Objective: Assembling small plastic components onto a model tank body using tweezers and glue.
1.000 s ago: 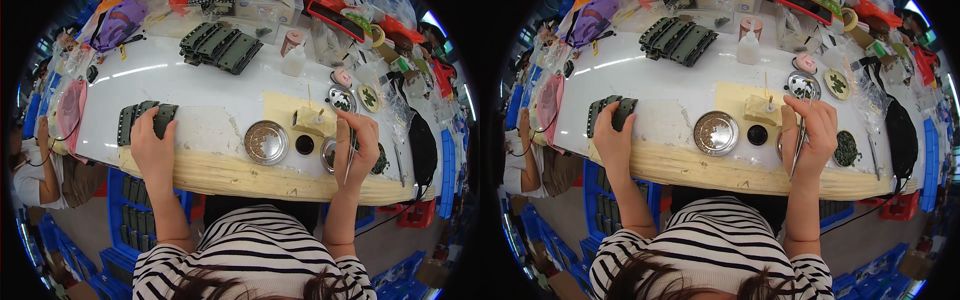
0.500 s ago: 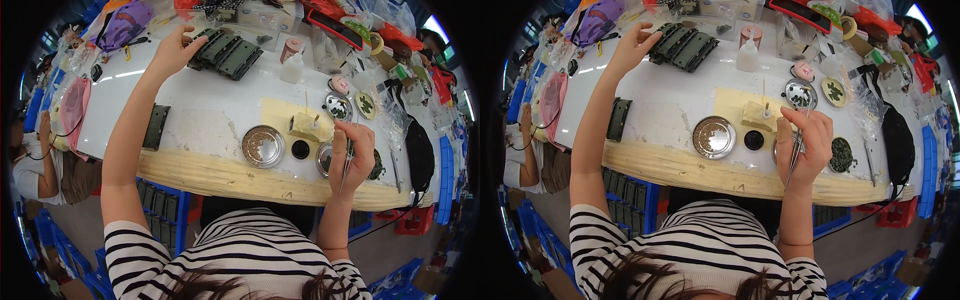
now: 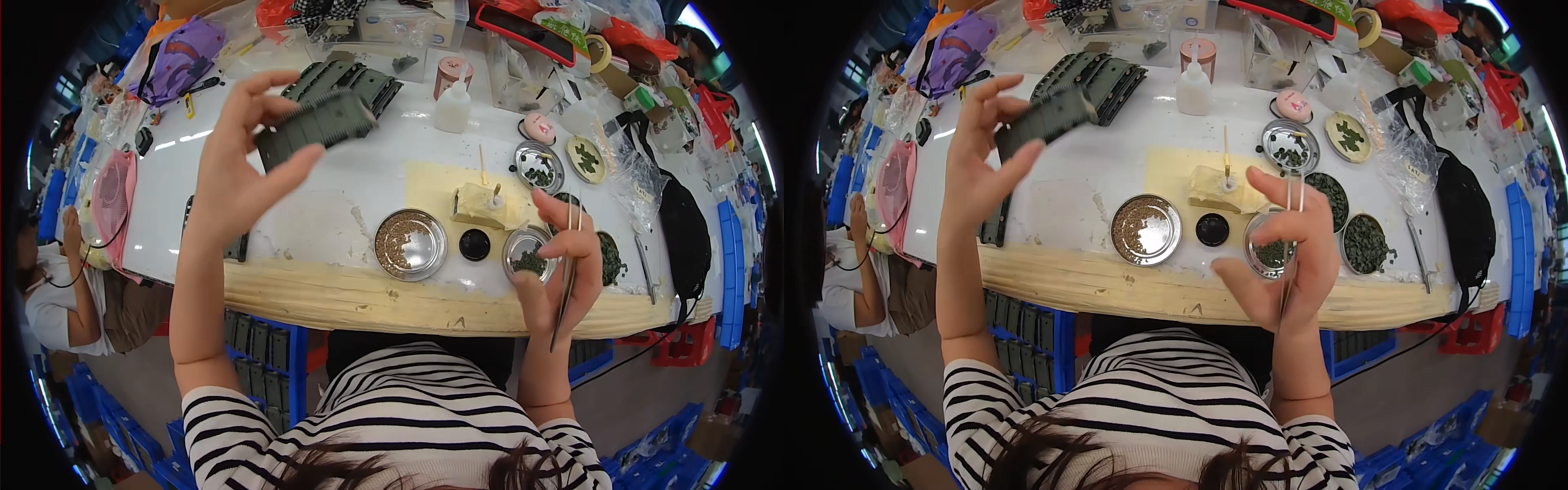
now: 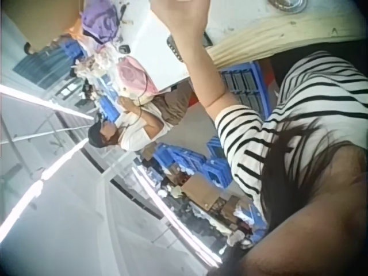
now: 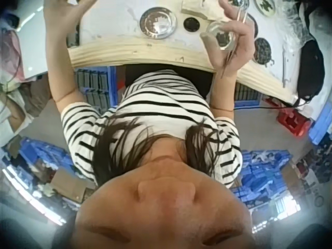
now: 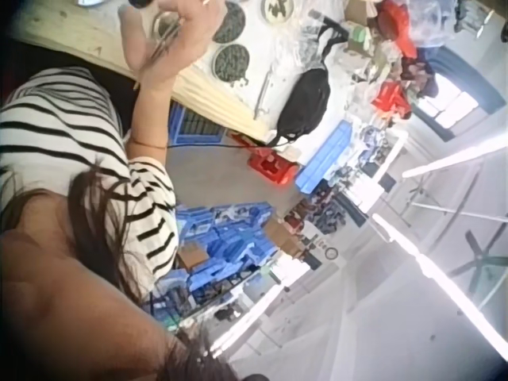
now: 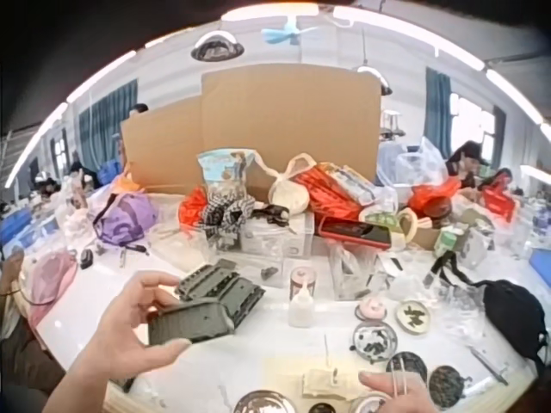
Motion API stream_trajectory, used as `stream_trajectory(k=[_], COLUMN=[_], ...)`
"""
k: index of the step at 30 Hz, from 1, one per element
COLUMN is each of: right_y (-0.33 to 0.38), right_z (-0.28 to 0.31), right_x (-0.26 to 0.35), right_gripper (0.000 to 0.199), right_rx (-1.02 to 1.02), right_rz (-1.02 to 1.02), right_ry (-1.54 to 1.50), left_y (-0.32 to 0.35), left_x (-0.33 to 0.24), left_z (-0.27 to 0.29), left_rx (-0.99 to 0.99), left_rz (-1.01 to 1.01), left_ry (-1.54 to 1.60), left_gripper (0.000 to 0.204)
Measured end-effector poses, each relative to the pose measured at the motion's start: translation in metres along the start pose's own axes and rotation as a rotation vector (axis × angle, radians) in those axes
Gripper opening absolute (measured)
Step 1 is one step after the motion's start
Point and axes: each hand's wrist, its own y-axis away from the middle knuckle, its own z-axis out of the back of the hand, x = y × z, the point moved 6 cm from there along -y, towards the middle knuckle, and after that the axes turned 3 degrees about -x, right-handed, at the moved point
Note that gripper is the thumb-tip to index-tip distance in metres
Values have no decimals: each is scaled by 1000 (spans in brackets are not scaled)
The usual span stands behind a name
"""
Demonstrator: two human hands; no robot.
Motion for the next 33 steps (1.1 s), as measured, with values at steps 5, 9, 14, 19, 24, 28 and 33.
stream_trajectory(k=[5,9,14,19,24,28,33], right_y=[14,22,26,32,35,37,43], right_z=[-41,-42,-30,-28,-26,-20,-24], right_x=[33,33,33,37,35,36,42], right_gripper=[47,41,47,45,29,32,37], right_rx=[444,458,292,118,307,213,86], right_rz=[29,-3,9,129,242,231,280], right_ry=[-157,-174,-146,-3,-64,-23,94], left_y=[83,98,105,129,140,140,156], left_x=[-51,-46,-33,-40,-30,-40,-43], left_z=[-52,-67,-99,-136,-136,-141,-161], left_rx=[442,375,175,61,233,244,80], left_rz=[85,55,325,727,773,595,701], left_ry=[371,534,1093,1588,1722,1642,1775], left_gripper=[71,78,97,109,101,101,89])
